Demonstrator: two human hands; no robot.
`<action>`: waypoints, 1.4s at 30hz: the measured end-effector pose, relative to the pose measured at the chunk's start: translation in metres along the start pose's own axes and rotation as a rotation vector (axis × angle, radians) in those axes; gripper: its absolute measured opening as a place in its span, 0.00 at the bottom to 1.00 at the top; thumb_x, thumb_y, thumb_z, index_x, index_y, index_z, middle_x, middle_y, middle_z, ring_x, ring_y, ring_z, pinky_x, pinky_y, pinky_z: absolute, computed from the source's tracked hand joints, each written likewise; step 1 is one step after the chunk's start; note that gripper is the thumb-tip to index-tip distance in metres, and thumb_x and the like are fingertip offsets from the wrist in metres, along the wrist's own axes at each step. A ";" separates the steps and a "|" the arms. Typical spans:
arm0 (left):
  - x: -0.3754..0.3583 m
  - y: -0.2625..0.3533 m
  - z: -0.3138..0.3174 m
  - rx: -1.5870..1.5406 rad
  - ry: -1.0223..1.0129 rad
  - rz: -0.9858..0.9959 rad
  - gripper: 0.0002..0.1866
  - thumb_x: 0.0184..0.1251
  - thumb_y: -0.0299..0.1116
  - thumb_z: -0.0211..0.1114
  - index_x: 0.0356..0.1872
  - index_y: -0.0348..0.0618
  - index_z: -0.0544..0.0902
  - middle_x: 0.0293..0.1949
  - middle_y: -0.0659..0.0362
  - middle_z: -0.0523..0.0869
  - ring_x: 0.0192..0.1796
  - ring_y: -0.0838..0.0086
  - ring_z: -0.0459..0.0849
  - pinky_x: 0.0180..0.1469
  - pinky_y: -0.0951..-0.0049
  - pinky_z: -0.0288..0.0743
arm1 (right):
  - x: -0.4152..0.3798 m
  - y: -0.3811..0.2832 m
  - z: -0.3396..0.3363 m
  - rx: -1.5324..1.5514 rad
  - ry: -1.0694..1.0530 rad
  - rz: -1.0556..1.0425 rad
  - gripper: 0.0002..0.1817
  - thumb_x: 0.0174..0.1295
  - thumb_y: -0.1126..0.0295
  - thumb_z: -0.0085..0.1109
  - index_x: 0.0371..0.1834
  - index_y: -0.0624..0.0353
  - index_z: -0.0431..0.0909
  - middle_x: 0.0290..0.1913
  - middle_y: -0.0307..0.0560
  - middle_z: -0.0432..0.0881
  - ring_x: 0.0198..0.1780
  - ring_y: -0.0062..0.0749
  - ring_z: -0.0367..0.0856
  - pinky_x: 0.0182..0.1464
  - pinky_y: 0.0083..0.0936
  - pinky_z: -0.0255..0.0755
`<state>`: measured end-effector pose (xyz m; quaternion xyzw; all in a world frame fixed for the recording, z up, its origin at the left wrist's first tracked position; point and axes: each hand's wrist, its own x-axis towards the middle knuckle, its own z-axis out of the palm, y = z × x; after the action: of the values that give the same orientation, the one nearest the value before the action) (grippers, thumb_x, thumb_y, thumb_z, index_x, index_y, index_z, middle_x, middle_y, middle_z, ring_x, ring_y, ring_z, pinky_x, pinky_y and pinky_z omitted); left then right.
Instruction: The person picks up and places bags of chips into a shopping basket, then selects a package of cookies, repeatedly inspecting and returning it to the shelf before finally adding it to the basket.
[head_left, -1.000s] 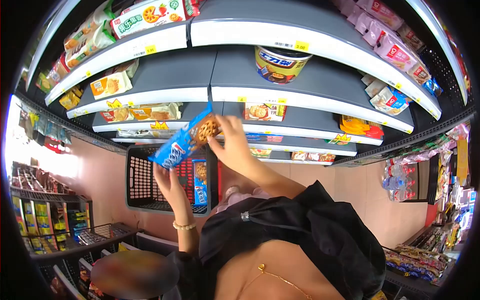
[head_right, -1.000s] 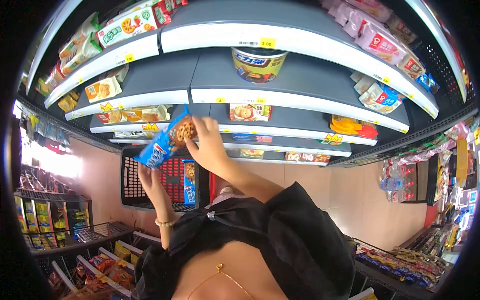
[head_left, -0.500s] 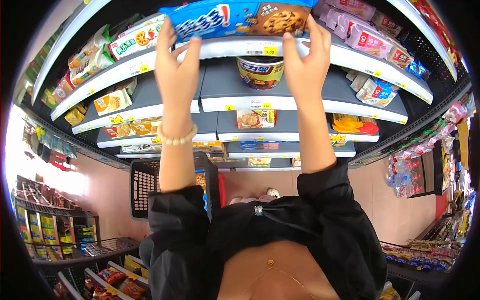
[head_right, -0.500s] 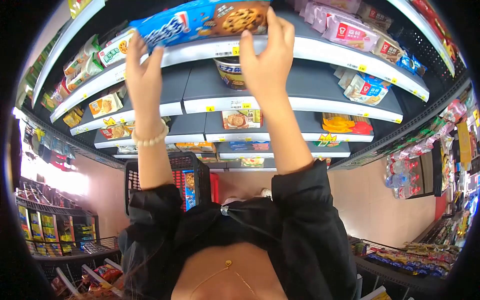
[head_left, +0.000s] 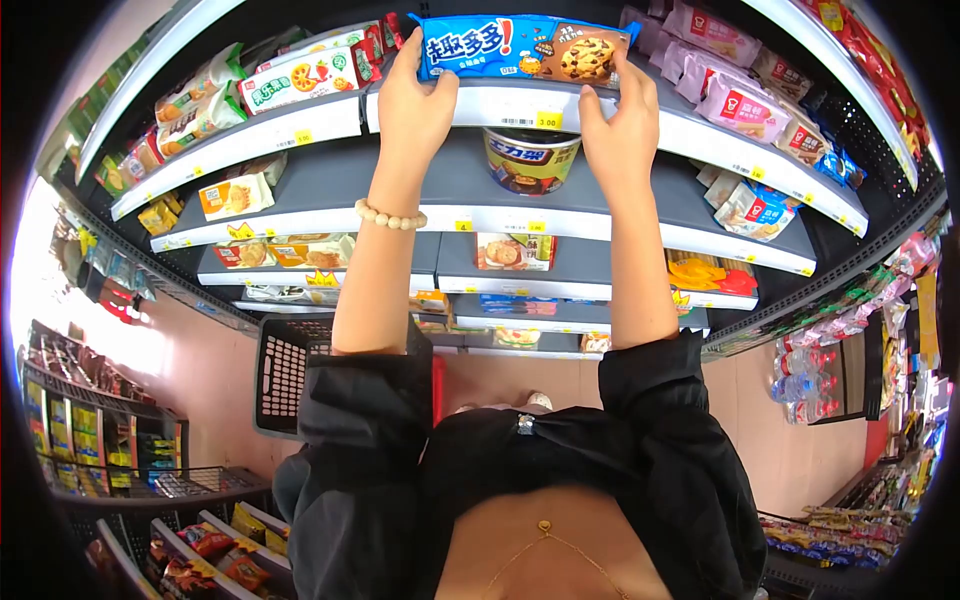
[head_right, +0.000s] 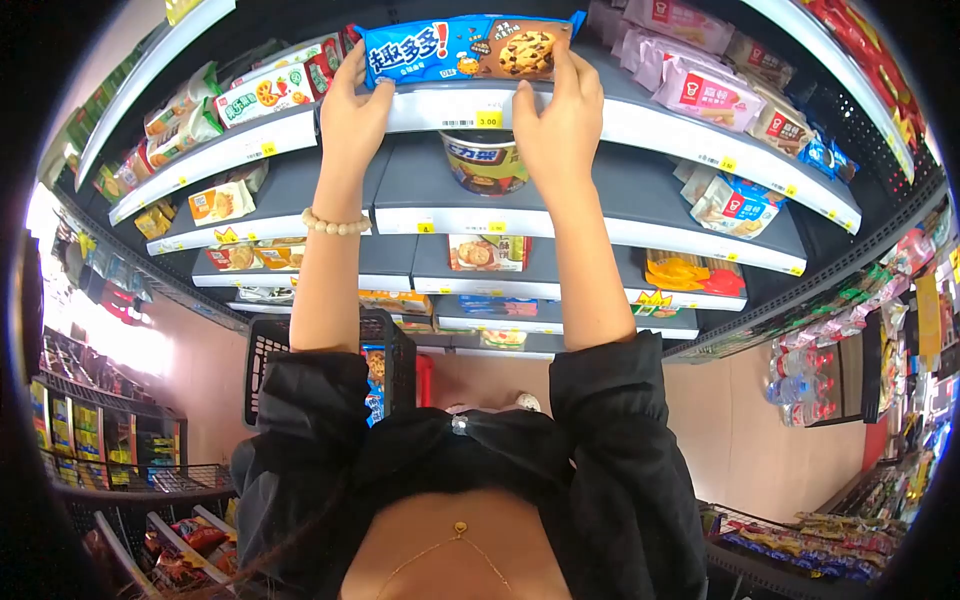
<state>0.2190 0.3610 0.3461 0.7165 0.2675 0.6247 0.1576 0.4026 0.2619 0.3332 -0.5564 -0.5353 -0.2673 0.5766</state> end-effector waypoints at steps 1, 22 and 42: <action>-0.001 -0.001 -0.001 -0.033 -0.002 -0.002 0.31 0.57 0.26 0.60 0.64 0.30 0.65 0.54 0.43 0.78 0.35 0.74 0.85 0.38 0.76 0.78 | -0.001 0.001 0.000 -0.007 -0.003 -0.006 0.27 0.53 0.70 0.59 0.58 0.69 0.69 0.56 0.57 0.71 0.56 0.50 0.69 0.58 0.38 0.65; -0.023 -0.006 -0.008 -0.237 0.138 0.172 0.23 0.57 0.20 0.58 0.57 0.35 0.72 0.57 0.48 0.75 0.54 0.68 0.78 0.48 0.73 0.77 | -0.009 -0.001 -0.003 0.007 -0.002 -0.048 0.24 0.55 0.71 0.58 0.57 0.65 0.70 0.64 0.65 0.64 0.63 0.56 0.65 0.64 0.41 0.60; -0.317 -0.101 -0.126 -0.071 0.142 -0.656 0.13 0.65 0.19 0.54 0.50 0.33 0.76 0.47 0.55 0.80 0.49 0.71 0.79 0.52 0.76 0.72 | -0.257 -0.113 0.057 0.608 -0.848 -0.063 0.21 0.53 0.75 0.57 0.53 0.62 0.73 0.63 0.58 0.65 0.64 0.54 0.63 0.64 0.47 0.59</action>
<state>0.0528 0.2452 0.0536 0.5408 0.4725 0.5980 0.3559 0.2094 0.2136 0.1273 -0.4068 -0.7917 0.1315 0.4363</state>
